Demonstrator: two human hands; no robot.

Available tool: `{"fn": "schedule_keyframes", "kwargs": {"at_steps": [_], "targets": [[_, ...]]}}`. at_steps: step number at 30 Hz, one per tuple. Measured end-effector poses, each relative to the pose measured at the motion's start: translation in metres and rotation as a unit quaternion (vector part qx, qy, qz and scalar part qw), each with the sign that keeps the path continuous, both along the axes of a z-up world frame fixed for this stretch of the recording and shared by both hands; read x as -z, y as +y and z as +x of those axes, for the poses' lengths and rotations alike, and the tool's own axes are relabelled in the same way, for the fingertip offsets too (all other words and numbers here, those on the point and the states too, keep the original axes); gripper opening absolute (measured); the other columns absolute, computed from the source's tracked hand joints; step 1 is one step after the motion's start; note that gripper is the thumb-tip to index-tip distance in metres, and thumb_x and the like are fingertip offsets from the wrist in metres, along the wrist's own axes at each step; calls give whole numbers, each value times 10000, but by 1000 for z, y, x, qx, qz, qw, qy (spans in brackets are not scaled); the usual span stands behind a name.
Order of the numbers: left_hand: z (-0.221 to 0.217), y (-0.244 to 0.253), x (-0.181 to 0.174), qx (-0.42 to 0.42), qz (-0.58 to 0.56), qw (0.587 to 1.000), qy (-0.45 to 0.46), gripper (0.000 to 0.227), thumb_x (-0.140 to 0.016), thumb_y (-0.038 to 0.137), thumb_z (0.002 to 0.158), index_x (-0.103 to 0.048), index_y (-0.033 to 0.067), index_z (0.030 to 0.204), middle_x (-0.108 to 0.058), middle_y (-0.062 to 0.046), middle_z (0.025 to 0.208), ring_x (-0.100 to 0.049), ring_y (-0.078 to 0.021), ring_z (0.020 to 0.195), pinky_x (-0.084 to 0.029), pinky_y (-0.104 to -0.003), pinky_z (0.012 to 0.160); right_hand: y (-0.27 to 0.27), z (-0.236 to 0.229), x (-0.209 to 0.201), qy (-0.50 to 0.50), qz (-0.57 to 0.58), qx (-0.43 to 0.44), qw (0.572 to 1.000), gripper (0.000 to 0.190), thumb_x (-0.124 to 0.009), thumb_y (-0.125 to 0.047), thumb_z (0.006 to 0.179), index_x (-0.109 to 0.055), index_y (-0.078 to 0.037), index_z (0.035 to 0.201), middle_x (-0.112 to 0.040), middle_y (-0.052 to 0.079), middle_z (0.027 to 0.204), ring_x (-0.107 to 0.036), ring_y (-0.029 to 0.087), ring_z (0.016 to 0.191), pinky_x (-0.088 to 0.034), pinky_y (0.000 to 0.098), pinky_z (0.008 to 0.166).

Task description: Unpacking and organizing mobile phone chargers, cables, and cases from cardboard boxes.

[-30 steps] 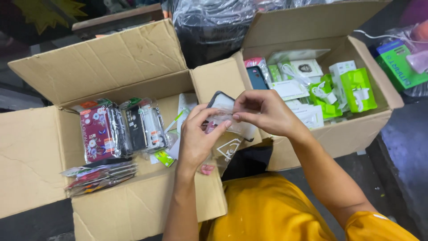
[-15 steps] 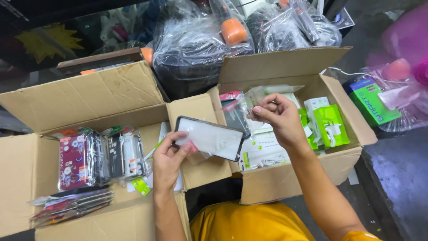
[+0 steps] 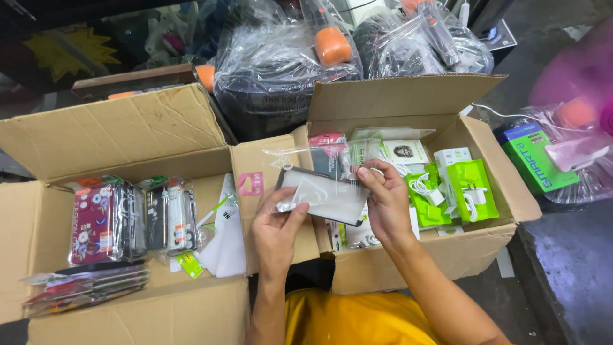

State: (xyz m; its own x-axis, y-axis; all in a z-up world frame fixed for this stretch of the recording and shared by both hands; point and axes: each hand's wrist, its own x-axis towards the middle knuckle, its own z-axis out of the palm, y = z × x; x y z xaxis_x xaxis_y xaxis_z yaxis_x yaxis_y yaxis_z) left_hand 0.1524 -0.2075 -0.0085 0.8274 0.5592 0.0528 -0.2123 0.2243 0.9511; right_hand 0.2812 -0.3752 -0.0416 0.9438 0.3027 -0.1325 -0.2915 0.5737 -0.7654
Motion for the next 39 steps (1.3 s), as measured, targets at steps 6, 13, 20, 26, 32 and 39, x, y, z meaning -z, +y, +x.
{"fn": "schedule_keyframes", "kwargs": {"at_steps": [6, 13, 20, 26, 32, 39], "targets": [[1, 11, -10, -76, 158, 983, 54, 127, -712, 82, 974, -722, -23, 1046, -689, -23, 1041, -614, -63, 907, -505, -207, 775, -12, -5, -8, -144, -133, -46, 980, 389, -761, 47, 904, -560, 3, 1234, -696, 68, 975, -656, 122, 929, -521, 273, 835], [0, 27, -33, -25, 237, 964, 113, 123, -756, 114, 935, -749, 12, 1004, -698, -19, 969, -587, -57, 764, -464, -220, 631, -25, 21, -58, -305, -227, -153, 912, 716, -836, -44, 775, -463, -64, 1386, -678, 2, 941, -638, 74, 824, -547, 247, 806], [7, 29, -36, -31, 274, 951, 143, 188, -765, 149, 912, -744, 34, 1059, -685, -20, 1062, -572, -63, 734, -464, -193, 629, -34, 52, -38, -316, -442, -334, 770, 218, -805, -161, 898, -729, 7, 1015, -681, 90, 731, -612, 141, 673, -505, 294, 621], [-4, 40, -16, -73, 196, 965, 158, 196, -680, 134, 990, -738, 45, 1156, -659, -19, 1085, -518, -55, 704, -459, -204, 622, -43, 89, 30, -110, -355, -280, 885, 202, -592, -172, 1004, -686, -5, 1068, -744, 37, 899, -712, 82, 748, -566, 255, 629], [-15, 47, -2, -85, 172, 966, 174, 197, -643, 143, 1002, -735, 49, 1149, -667, -14, 1100, -561, -46, 699, -536, -210, 642, -40, 105, 82, -2, -407, -340, 848, 284, -491, -257, 1057, -662, -35, 1014, -771, 103, 881, -725, 154, 696, -478, 272, 548], [-21, 52, 1, -86, 155, 965, 194, 202, -644, 157, 1013, -741, 52, 1156, -688, -31, 1094, -542, -52, 682, -539, -212, 648, -34, 122, 105, 155, -354, -436, 813, 333, -481, -355, 1052, -601, -84, 899, -718, 87, 786, -668, 148, 653, -492, 296, 532]]}}
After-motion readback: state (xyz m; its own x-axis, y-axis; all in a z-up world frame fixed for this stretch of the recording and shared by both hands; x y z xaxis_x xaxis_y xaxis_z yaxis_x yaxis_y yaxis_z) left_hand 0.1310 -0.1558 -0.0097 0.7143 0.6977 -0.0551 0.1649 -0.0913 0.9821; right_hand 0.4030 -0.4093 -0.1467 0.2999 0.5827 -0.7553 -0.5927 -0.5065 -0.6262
